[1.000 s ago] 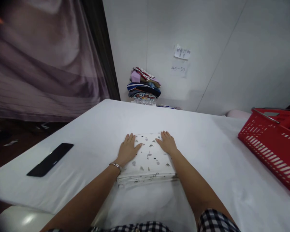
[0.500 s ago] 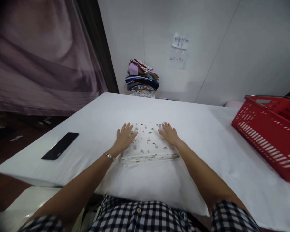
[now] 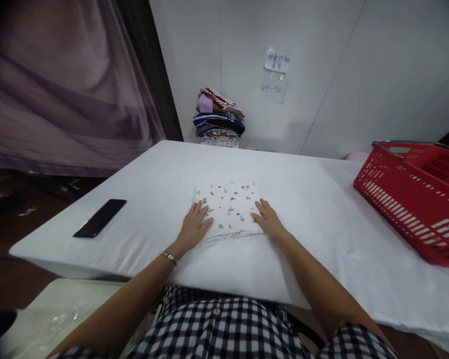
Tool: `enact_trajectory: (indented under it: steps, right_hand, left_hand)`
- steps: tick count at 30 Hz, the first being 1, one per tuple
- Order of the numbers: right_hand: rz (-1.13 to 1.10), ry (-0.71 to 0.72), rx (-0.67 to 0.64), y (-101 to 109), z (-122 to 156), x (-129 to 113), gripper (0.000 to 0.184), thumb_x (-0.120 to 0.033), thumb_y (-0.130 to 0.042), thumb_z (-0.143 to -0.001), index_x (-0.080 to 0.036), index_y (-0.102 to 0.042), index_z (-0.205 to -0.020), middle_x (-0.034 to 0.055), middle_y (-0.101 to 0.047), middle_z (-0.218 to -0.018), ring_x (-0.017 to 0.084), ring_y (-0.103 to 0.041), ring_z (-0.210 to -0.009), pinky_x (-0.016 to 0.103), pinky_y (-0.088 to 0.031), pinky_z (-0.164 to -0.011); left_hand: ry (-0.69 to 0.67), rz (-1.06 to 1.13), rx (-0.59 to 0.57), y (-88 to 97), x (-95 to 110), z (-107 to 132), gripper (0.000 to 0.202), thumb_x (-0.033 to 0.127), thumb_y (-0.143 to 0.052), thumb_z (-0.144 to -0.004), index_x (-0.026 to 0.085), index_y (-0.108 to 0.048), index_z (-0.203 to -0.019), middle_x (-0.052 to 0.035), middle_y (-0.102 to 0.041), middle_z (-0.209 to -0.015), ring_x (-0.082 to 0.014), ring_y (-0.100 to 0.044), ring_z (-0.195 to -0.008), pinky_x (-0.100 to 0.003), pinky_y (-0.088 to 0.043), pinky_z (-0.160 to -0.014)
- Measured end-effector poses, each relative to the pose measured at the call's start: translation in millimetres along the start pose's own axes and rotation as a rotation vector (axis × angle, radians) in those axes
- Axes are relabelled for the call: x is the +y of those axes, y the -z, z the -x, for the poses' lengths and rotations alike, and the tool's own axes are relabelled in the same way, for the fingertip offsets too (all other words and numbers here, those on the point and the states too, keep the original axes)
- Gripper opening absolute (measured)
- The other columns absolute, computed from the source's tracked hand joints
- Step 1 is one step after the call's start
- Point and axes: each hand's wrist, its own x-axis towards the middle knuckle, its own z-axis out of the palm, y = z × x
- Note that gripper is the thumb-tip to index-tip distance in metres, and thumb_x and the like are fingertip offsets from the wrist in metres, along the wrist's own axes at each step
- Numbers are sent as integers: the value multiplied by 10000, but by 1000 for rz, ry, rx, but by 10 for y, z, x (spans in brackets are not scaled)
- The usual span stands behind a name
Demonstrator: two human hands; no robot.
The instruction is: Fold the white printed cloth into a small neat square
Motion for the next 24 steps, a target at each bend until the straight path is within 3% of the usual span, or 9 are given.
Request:
enact_trajectory:
  steps: [2,5,9,13,16,19,24]
  right_hand:
    - [-131,-53,22,58,15,-10,729,-613,-483,-792,-206,-377,-1388,44,-184,-1502,214,-142,-1378,347,-147,-1124]
    - [-321,-233,69,175,50,-36,751,-555,-567,-770,-198,-357,-1396,86,-303,-1458,242,-310,-1319,364,-258,-1085]
    - [-513,-452,33,309,37,-90,819,-485,-654,-738,-150,-317,-1405,145,-469,-1340,243,-515,-1155,346,-408,-978]
    - [-631,-540,-73,354,-56,-142,750,-483,-698,-707,-111,-444,-1306,172,-564,-1230,242,-597,-1031,319,-503,-845]
    - [-701,-555,-203,327,-128,-161,636,-502,-700,-698,-97,-550,-1165,177,-637,-1101,248,-638,-931,320,-537,-751]
    - [-732,-566,-206,304,-167,-157,646,-435,-715,-701,-112,-499,-1217,175,-622,-1132,239,-642,-926,319,-543,-731]
    - [-715,-428,-182,559,-129,13,652,-357,-689,-715,-174,-449,-1293,135,-610,-1172,228,-640,-941,313,-525,-778]
  left_hand:
    - [43,53,73,14,3,22,592,478,-393,-876,122,-378,-1349,-139,-145,-1514,-270,-109,-1391,-433,-196,-1104]
    - [219,179,122,76,2,31,634,470,-455,-849,100,-353,-1354,-180,-215,-1487,-289,-230,-1359,-412,-272,-1076]
    - [463,396,35,198,-30,-61,704,433,-586,-772,119,-340,-1352,-181,-437,-1363,-292,-444,-1228,-388,-370,-992]
    - [668,661,-19,294,-47,-165,768,388,-678,-698,103,-355,-1334,-193,-465,-1339,-281,-495,-1175,-356,-407,-945]
    - [684,851,-148,348,-34,-192,586,405,-674,-698,87,-527,-1168,-183,-610,-1168,-255,-609,-1005,-330,-490,-816]
    - [671,1067,-307,389,-1,-184,445,406,-663,-706,90,-614,-1015,-153,-690,-987,-243,-651,-879,-328,-520,-741]
    - [635,1232,-310,276,236,20,478,382,-692,-685,104,-601,-1063,-151,-681,-1022,-258,-636,-931,-369,-508,-803]
